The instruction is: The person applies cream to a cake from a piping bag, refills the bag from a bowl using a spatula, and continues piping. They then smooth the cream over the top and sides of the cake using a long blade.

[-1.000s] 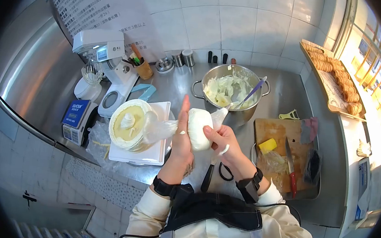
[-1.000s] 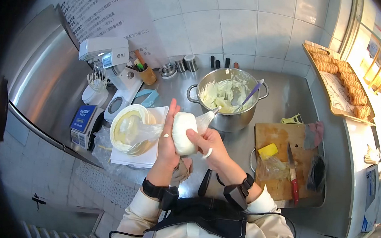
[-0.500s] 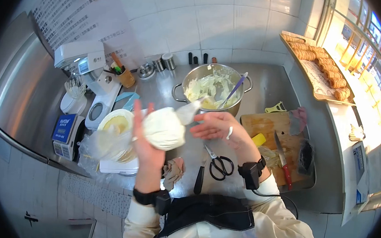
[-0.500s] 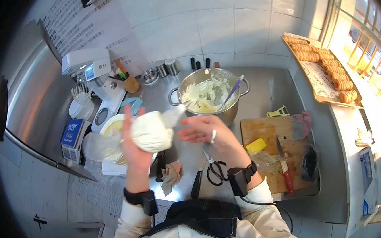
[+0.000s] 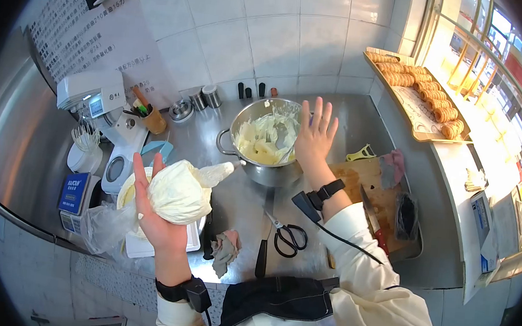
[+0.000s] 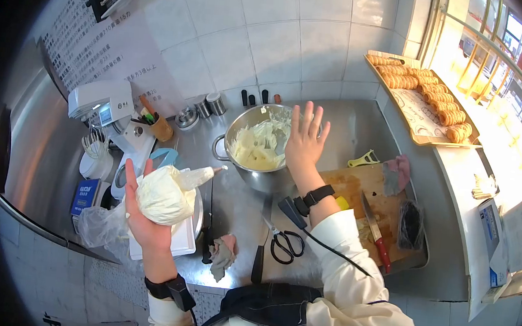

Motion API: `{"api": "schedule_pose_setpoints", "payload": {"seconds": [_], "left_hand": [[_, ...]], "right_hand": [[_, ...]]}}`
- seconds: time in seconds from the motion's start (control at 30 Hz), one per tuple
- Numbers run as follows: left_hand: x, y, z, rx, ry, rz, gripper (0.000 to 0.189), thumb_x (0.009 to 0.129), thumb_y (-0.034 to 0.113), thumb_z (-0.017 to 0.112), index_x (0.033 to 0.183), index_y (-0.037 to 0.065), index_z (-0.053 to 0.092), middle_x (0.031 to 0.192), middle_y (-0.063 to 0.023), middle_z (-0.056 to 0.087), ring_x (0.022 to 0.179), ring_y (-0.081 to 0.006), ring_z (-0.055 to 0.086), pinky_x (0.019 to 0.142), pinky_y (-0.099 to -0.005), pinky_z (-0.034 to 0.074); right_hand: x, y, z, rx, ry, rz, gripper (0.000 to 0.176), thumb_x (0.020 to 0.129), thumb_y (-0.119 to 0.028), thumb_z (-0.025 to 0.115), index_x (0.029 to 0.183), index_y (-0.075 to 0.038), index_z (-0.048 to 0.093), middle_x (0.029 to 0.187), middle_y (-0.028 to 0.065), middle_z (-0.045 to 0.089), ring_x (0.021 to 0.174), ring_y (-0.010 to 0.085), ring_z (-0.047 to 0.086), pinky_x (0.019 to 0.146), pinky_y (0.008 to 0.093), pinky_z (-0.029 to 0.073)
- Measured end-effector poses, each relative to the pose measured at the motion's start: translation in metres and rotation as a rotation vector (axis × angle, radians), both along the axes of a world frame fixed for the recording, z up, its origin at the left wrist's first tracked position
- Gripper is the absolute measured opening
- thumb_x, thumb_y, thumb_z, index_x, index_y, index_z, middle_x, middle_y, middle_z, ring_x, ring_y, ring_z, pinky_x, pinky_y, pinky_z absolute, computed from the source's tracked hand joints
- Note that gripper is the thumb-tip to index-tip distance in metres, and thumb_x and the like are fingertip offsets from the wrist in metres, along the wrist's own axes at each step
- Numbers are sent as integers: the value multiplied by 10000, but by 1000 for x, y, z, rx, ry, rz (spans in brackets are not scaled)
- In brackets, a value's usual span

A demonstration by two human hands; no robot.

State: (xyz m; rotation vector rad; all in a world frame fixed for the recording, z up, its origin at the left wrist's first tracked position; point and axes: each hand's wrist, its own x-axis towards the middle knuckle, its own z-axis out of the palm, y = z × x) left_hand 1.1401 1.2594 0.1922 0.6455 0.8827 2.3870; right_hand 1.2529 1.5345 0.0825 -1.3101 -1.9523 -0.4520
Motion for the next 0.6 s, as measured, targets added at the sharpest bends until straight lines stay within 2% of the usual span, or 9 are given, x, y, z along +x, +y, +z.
{"api": "schedule_pose_setpoints", "payload": {"seconds": [0.07,0.1,0.17,0.3,0.4,0.47,0.5,0.57,0.6], "left_hand": [[-2,-2,2,-34,28,22,498,926,352,303,1384,188,195,1373,-150,273,1207,-304,363,994,-449,313],[-3,-2,2,-34,24,26,498,926,352,303,1384,188,195,1373,-150,273,1207,-304,363,994,-449,313],[-3,-2,2,-53,58,59,517,924,369,305,1391,186,181,1361,-137,292,1162,-270,414,981,-421,335],[2,5,3,-67,51,73,527,919,365,328,1390,179,182,1369,-137,276,1149,-271,426,966,-413,356],[4,10,4,-41,9,67,528,918,351,349,1389,171,191,1374,-141,261,1145,-267,432,952,-401,374],[3,14,-2,-20,34,37,535,914,346,366,1387,162,197,1384,-147,242,1147,-259,436,941,-390,386],[4,19,-3,-22,33,61,535,914,346,366,1387,162,197,1384,-147,242,1147,-259,436,941,-390,386],[8,30,-4,-77,25,77,542,912,354,371,1387,155,200,1388,-151,236,1191,-249,391,951,-377,372],[8,38,-8,-73,13,72,546,912,364,370,1386,152,201,1394,-150,226,1211,-245,365,960,-369,359]], "right_hand": [[5,-3,4,65,-212,74,678,737,-127,522,1357,-136,249,1429,125,158,1312,333,140,1026,511,167],[8,-4,8,66,-215,78,678,737,-127,522,1357,-136,249,1429,125,158,1312,333,140,1026,511,167],[16,-5,16,59,-532,135,634,787,-147,465,1372,-153,219,1426,101,170,1324,288,117,1056,510,67],[32,-6,16,129,-717,245,640,791,-143,462,1377,-166,205,1427,95,168,1328,278,94,1063,497,44],[48,2,17,235,-614,141,630,800,-155,463,1378,-171,212,1425,106,168,1319,291,133,1055,498,75],[67,-14,43,94,-245,145,569,807,-166,462,1352,-151,298,1404,129,223,1283,322,209,1038,477,148],[72,-25,55,95,-245,169,569,807,-166,462,1352,-151,298,1404,129,223,1283,322,209,1038,477,148],[77,-60,71,155,175,647,463,844,-246,444,1289,-122,416,1370,153,288,1227,352,278,1006,450,220],[76,-81,79,137,191,684,463,844,-246,444,1289,-122,416,1370,153,288,1227,352,278,1006,450,220]]}}
